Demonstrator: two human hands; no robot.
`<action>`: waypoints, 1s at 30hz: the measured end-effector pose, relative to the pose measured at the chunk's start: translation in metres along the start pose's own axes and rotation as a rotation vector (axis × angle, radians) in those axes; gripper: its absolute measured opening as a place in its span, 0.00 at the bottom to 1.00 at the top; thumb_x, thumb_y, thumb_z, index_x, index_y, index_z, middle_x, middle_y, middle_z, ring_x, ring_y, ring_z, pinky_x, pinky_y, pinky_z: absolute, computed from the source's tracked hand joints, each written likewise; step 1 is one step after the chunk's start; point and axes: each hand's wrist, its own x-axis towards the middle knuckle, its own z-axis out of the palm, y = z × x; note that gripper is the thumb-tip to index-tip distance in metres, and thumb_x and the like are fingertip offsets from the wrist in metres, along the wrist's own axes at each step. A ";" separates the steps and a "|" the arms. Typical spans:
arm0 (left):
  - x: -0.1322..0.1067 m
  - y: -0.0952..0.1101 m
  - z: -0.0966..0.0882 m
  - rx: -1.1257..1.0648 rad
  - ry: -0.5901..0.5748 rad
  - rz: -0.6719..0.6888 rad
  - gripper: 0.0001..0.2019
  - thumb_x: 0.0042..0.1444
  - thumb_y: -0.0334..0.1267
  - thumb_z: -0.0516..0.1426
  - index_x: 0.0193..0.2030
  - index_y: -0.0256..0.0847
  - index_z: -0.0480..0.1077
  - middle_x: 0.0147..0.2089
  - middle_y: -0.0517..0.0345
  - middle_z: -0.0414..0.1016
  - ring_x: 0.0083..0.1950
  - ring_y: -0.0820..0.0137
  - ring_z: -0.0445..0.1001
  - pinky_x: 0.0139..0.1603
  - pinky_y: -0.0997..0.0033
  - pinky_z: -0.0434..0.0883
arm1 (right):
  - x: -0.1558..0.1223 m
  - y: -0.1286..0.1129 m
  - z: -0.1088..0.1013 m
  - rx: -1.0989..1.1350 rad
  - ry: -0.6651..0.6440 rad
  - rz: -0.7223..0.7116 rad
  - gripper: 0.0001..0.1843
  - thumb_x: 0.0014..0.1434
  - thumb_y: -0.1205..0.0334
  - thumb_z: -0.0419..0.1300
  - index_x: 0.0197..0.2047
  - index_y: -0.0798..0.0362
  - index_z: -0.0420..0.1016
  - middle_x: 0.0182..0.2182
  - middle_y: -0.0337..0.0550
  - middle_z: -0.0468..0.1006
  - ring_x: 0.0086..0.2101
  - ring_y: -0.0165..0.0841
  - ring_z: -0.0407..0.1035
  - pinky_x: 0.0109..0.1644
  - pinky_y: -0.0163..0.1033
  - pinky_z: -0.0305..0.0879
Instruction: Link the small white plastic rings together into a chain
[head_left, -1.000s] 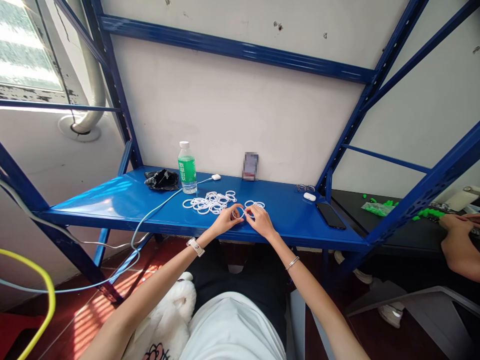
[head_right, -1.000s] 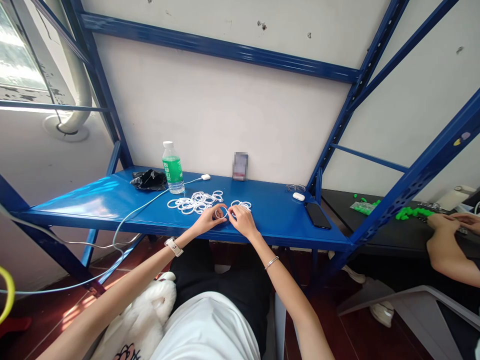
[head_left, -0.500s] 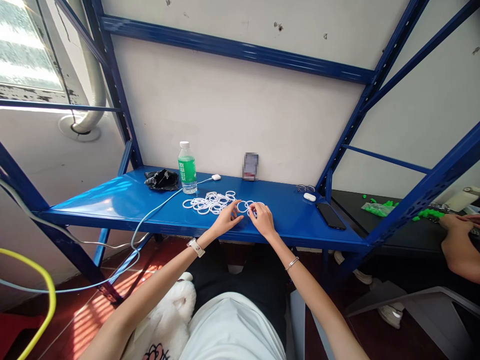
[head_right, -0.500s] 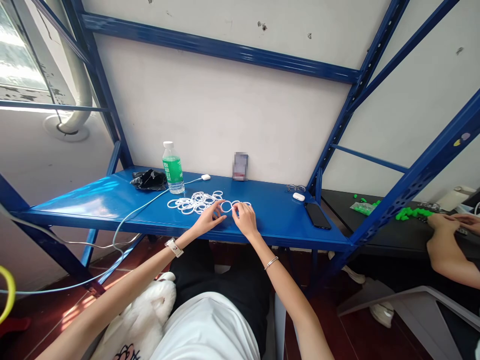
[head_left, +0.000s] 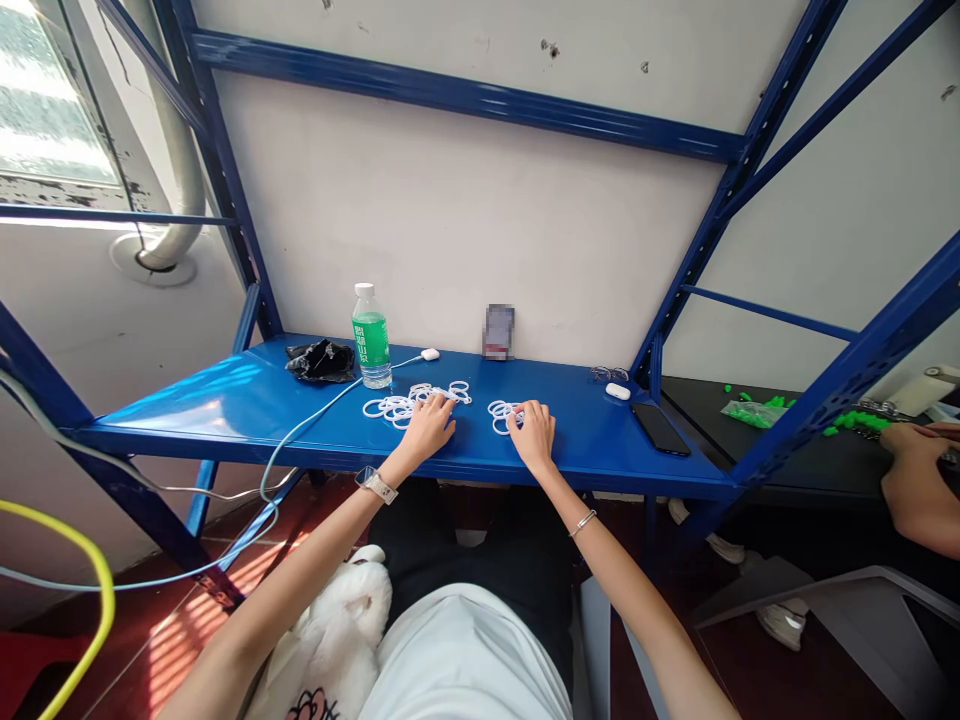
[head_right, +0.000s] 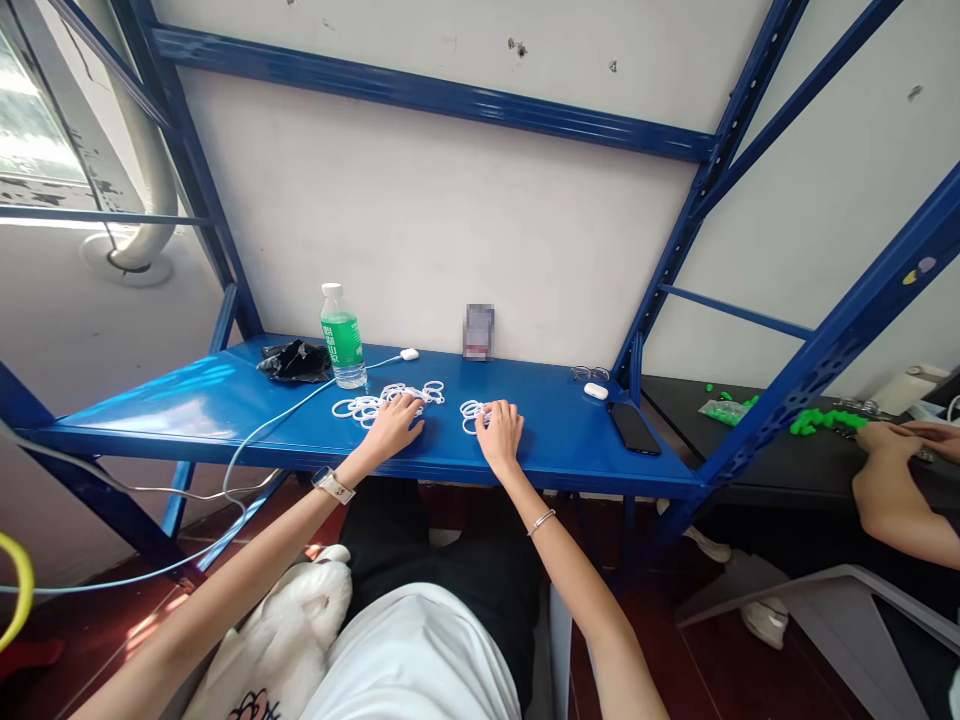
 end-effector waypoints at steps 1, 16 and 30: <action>0.000 -0.005 0.000 0.021 -0.020 -0.011 0.12 0.57 0.32 0.52 0.47 0.38 0.70 0.48 0.41 0.69 0.51 0.51 0.67 0.48 0.53 0.65 | 0.000 0.000 0.000 -0.002 -0.009 0.009 0.10 0.64 0.59 0.49 0.32 0.50 0.66 0.36 0.48 0.74 0.39 0.42 0.64 0.41 0.45 0.59; 0.004 -0.012 0.003 -0.019 -0.019 -0.039 0.11 0.60 0.30 0.49 0.37 0.38 0.72 0.43 0.45 0.71 0.45 0.57 0.71 0.44 0.59 0.65 | 0.001 -0.004 -0.004 0.038 -0.037 -0.068 0.07 0.64 0.61 0.50 0.35 0.50 0.67 0.38 0.47 0.73 0.41 0.41 0.65 0.41 0.44 0.61; 0.010 -0.015 -0.007 -0.415 0.103 -0.121 0.06 0.57 0.37 0.52 0.34 0.40 0.68 0.39 0.51 0.72 0.40 0.63 0.71 0.41 0.64 0.68 | 0.002 -0.009 -0.008 0.055 -0.132 -0.070 0.05 0.63 0.64 0.51 0.37 0.51 0.68 0.40 0.48 0.73 0.43 0.41 0.65 0.43 0.44 0.63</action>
